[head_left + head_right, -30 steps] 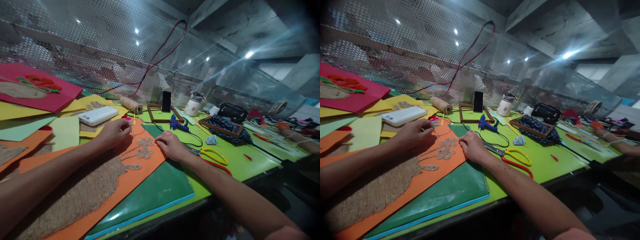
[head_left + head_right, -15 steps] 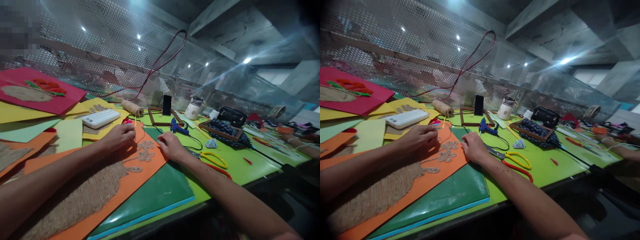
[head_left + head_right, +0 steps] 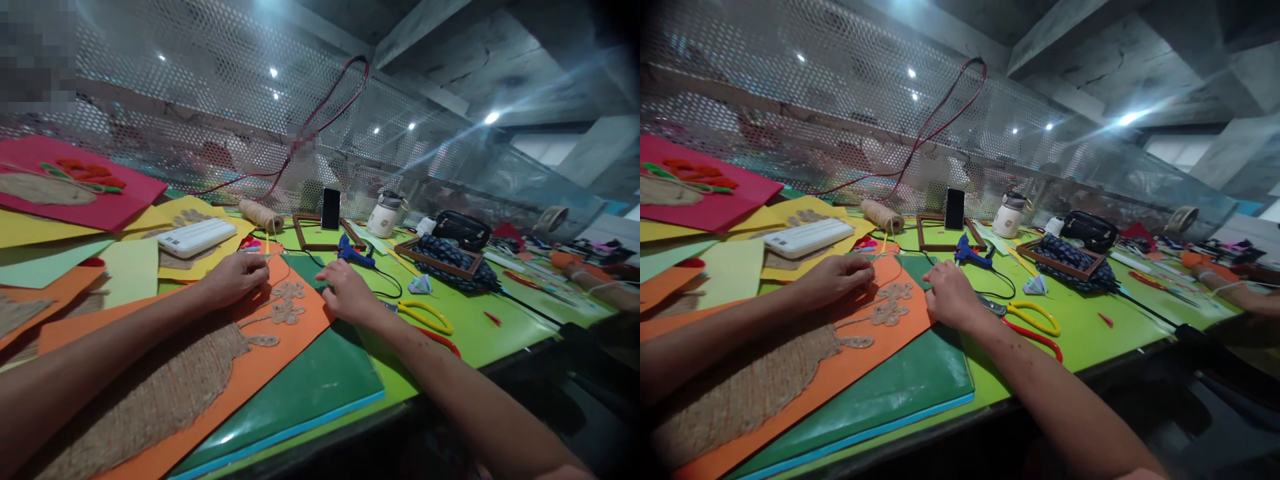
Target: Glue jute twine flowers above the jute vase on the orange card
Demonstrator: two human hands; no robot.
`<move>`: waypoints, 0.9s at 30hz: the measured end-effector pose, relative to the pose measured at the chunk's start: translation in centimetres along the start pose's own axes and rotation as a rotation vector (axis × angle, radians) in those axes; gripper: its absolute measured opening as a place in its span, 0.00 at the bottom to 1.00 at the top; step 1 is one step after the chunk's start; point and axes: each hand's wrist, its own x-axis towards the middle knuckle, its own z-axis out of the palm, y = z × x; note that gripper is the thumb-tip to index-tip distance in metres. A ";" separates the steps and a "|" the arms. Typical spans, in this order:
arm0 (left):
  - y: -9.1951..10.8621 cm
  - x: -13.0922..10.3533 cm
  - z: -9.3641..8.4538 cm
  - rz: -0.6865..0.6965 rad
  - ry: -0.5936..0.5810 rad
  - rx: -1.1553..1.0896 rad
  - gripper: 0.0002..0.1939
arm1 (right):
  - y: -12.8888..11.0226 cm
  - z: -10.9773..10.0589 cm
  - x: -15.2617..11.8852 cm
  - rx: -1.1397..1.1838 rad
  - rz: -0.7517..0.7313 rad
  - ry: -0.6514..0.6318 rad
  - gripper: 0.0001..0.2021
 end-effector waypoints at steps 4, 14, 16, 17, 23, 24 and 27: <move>0.4 -0.1 -0.2 -0.001 0.010 -0.017 0.17 | 0.5 0.2 0.1 0.050 0.002 -0.009 0.14; 0.5 -0.1 -0.3 -0.066 0.179 -0.109 0.18 | 1.4 0.5 1.0 0.004 0.027 -0.027 0.20; 0.2 0.0 -0.1 -0.042 0.203 -0.092 0.18 | 1.2 1.1 1.2 -0.042 -0.038 -0.116 0.27; 0.1 0.0 0.0 -0.030 0.206 -0.086 0.18 | 1.0 1.3 1.3 -0.069 -0.066 -0.153 0.28; 0.2 0.2 -0.2 0.018 0.207 -0.022 0.19 | 0.3 1.0 1.6 -0.136 -0.122 -0.268 0.22; 0.1 0.3 -0.3 0.027 0.212 -0.015 0.19 | 0.3 0.7 1.5 -0.131 -0.125 -0.261 0.21; 0.1 0.3 -0.2 0.044 0.213 -0.008 0.19 | 0.6 -0.3 1.0 -0.117 -0.091 -0.203 0.16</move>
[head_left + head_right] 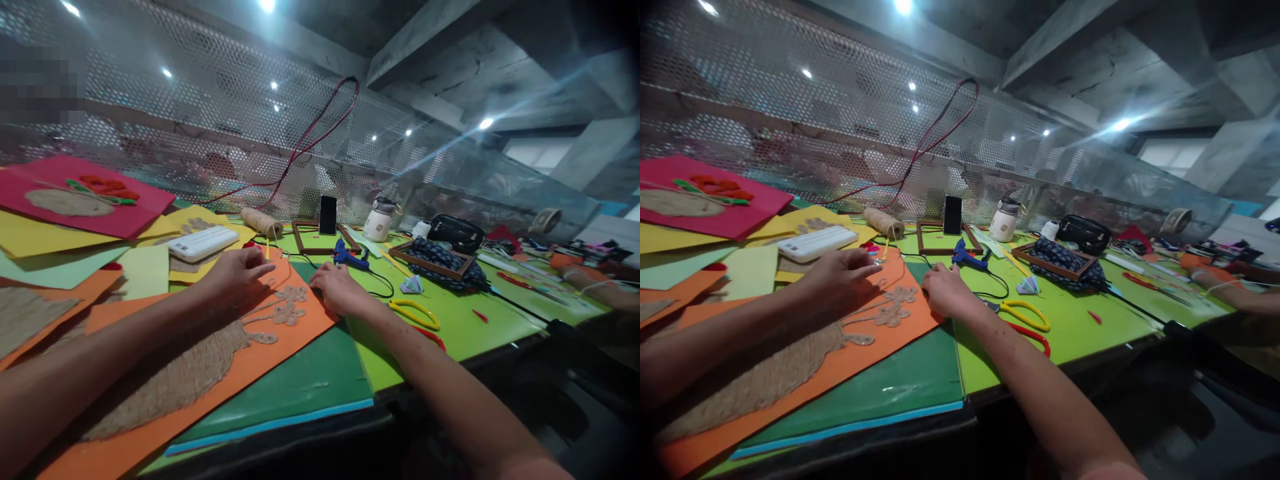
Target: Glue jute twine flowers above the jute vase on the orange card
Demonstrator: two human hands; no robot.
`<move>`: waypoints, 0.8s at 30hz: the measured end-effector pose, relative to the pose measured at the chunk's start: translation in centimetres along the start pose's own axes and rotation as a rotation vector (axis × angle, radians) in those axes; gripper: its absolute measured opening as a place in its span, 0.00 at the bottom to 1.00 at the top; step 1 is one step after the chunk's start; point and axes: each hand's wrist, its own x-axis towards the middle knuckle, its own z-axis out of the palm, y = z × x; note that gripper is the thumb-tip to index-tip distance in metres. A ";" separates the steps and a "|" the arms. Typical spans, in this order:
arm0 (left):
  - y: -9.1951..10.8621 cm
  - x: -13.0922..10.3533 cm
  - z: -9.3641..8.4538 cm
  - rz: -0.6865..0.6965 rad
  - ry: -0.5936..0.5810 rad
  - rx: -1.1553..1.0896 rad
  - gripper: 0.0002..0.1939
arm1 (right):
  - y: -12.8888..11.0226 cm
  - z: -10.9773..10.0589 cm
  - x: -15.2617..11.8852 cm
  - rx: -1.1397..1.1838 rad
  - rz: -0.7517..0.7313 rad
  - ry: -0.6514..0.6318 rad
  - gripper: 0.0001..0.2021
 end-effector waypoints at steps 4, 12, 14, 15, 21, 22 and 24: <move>-0.1 -0.3 0.3 0.021 -0.051 0.005 0.20 | 1.0 -0.8 -0.4 0.019 0.124 0.118 0.14; -0.2 -0.3 0.2 0.005 -0.111 -0.011 0.19 | 0.2 -1.7 -1.1 0.011 0.020 0.045 0.07; -0.1 -0.3 0.2 -0.015 -0.107 -0.023 0.18 | 0.0 -1.9 -1.0 0.040 0.126 0.140 0.10; 0.0 -0.3 0.1 -0.022 -0.102 -0.022 0.19 | 0.0 -1.8 -0.9 0.065 0.162 0.194 0.10; -0.3 -0.3 0.2 -0.011 -0.119 0.042 0.21 | 0.4 0.3 0.4 0.191 -0.029 0.106 0.26; -0.3 -0.3 0.3 -0.012 -0.121 0.052 0.21 | 0.5 0.5 0.5 0.214 -0.035 0.090 0.28; -0.3 -0.3 0.3 -0.014 -0.118 0.061 0.20 | 0.6 0.5 0.4 0.268 0.016 0.153 0.26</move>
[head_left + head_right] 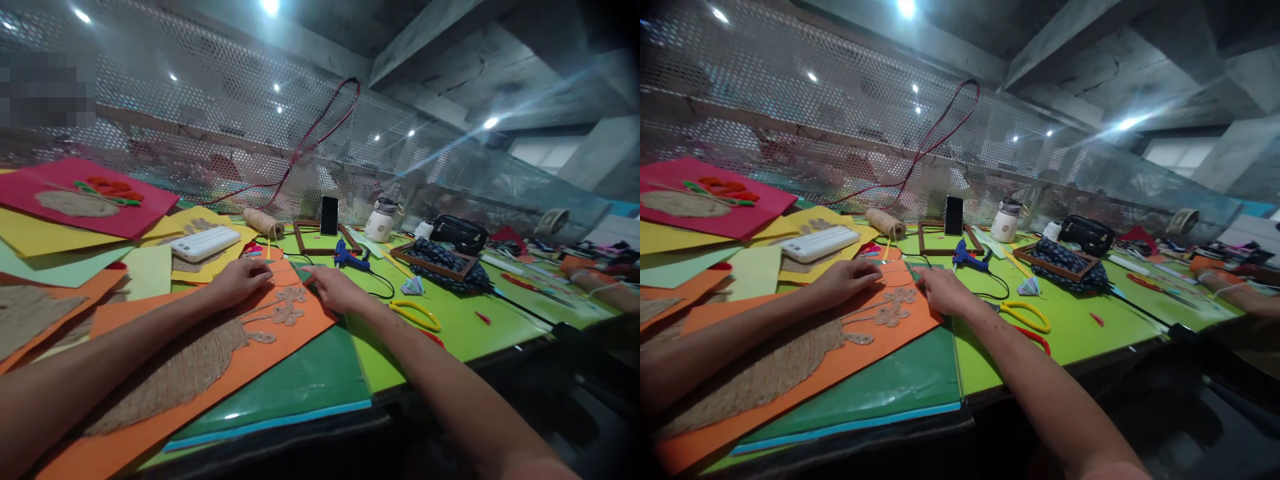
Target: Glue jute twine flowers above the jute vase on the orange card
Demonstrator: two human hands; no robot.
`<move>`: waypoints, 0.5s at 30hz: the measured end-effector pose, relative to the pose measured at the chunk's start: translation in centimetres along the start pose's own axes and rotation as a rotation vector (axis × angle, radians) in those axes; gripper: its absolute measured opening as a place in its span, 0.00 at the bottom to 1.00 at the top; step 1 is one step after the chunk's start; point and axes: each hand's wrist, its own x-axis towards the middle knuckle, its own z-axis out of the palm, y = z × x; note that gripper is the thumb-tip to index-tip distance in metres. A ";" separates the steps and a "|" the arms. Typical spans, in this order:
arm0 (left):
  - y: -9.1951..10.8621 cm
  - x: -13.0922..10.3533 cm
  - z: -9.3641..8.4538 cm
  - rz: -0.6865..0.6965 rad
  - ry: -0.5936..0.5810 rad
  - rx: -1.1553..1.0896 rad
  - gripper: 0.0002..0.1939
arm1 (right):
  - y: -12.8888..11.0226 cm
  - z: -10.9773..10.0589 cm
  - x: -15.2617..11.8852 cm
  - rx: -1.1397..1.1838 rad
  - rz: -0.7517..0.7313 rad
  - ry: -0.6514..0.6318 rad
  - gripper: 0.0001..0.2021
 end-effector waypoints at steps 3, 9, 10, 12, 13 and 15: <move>0.0 0.1 0.0 0.000 -0.007 0.024 0.19 | 0.1 -1.0 -0.2 0.030 0.159 0.264 0.14; -0.4 0.3 0.2 -0.006 -0.004 0.054 0.19 | -0.7 -1.9 -0.6 0.079 0.022 0.150 0.19; -0.5 0.3 0.3 -0.002 -0.004 0.060 0.19 | -0.9 -1.9 -0.7 0.090 -0.026 0.063 0.20; -0.5 0.3 0.4 0.011 -0.017 0.086 0.20 | -1.1 -2.2 -1.0 0.119 -0.027 0.044 0.13; -0.5 0.2 0.4 0.020 -0.024 0.101 0.20 | -1.2 -2.3 -1.2 0.138 0.002 0.130 0.10; -0.4 0.2 0.5 0.032 -0.036 0.125 0.20 | -1.1 -2.7 -1.4 0.177 0.052 0.396 0.13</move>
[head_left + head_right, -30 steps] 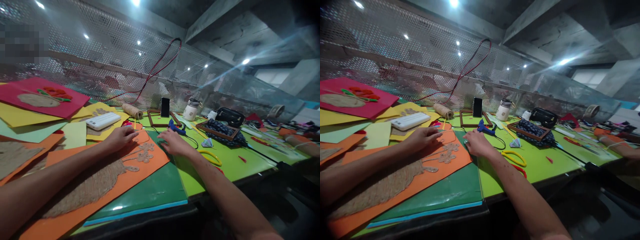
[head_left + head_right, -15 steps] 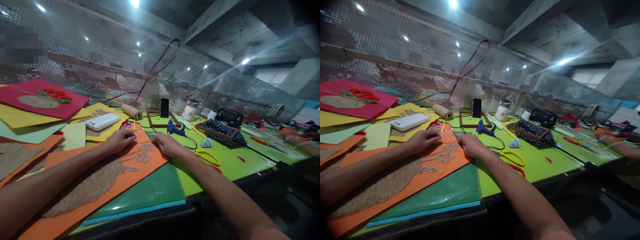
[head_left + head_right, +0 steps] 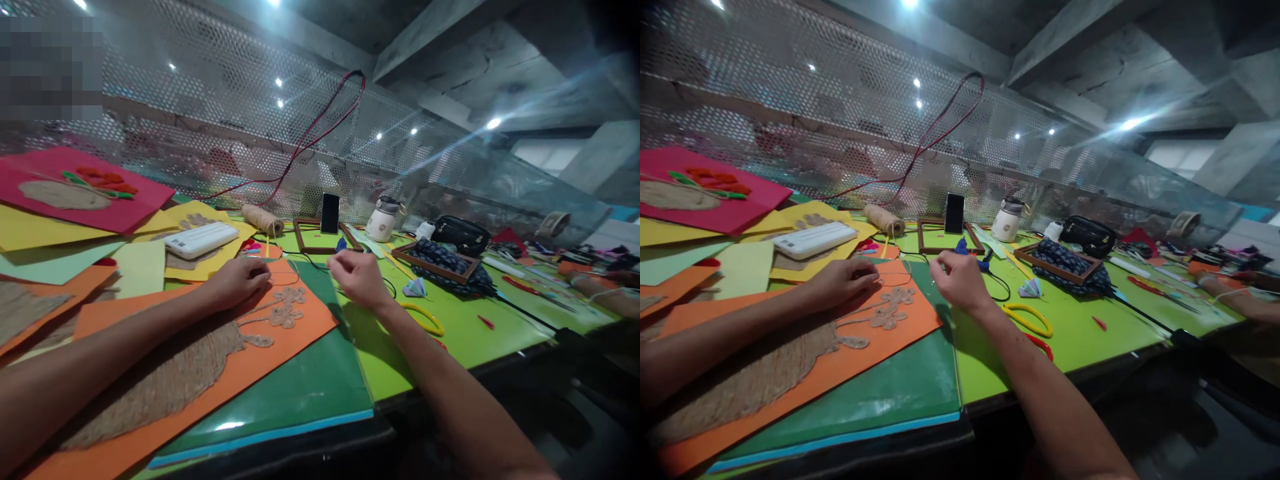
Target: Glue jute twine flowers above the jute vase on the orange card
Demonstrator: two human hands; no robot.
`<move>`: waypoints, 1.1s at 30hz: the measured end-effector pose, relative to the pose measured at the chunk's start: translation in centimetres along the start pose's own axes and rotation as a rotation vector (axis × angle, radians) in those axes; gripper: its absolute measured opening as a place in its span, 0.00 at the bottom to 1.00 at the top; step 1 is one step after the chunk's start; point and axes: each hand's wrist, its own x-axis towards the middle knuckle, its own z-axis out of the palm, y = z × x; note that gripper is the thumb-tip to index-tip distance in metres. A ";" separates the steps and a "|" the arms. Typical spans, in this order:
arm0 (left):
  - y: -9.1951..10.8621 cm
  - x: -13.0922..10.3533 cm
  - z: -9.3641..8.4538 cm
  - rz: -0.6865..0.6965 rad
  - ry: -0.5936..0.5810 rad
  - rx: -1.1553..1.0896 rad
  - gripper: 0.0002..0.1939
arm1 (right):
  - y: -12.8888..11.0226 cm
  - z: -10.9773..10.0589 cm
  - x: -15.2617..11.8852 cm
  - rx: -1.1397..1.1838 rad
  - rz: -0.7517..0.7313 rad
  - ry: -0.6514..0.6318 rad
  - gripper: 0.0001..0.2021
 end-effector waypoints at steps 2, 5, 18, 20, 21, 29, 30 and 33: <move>0.1 0.0 0.0 -0.006 0.003 0.008 0.20 | 0.2 -0.2 0.0 0.032 -0.022 0.135 0.15; 0.2 -0.1 -0.1 -0.035 0.003 -0.008 0.19 | 0.5 -0.1 0.0 0.049 -0.098 -0.008 0.10; 0.4 -0.1 -0.6 -0.181 0.068 -0.291 0.17 | 1.6 3.9 -0.2 -0.128 -0.168 -0.497 0.28; 0.7 0.0 -0.7 -0.167 0.071 -0.229 0.16 | 1.6 4.5 0.1 -0.206 -0.170 -0.523 0.28; 0.8 0.0 -0.7 -0.160 0.075 -0.194 0.16 | 1.7 4.5 0.2 -0.236 -0.174 -0.521 0.26; 1.0 -0.2 -0.6 -0.135 0.111 -0.028 0.15 | 1.6 3.6 0.3 -0.097 -0.126 -0.205 0.12; 0.8 -0.2 -0.5 -0.134 0.110 -0.034 0.15 | 1.5 3.4 0.3 -0.051 -0.130 -0.190 0.12; 0.5 0.0 -0.3 -0.114 0.121 -0.050 0.14 | 1.2 2.0 0.3 0.121 -0.136 -0.121 0.10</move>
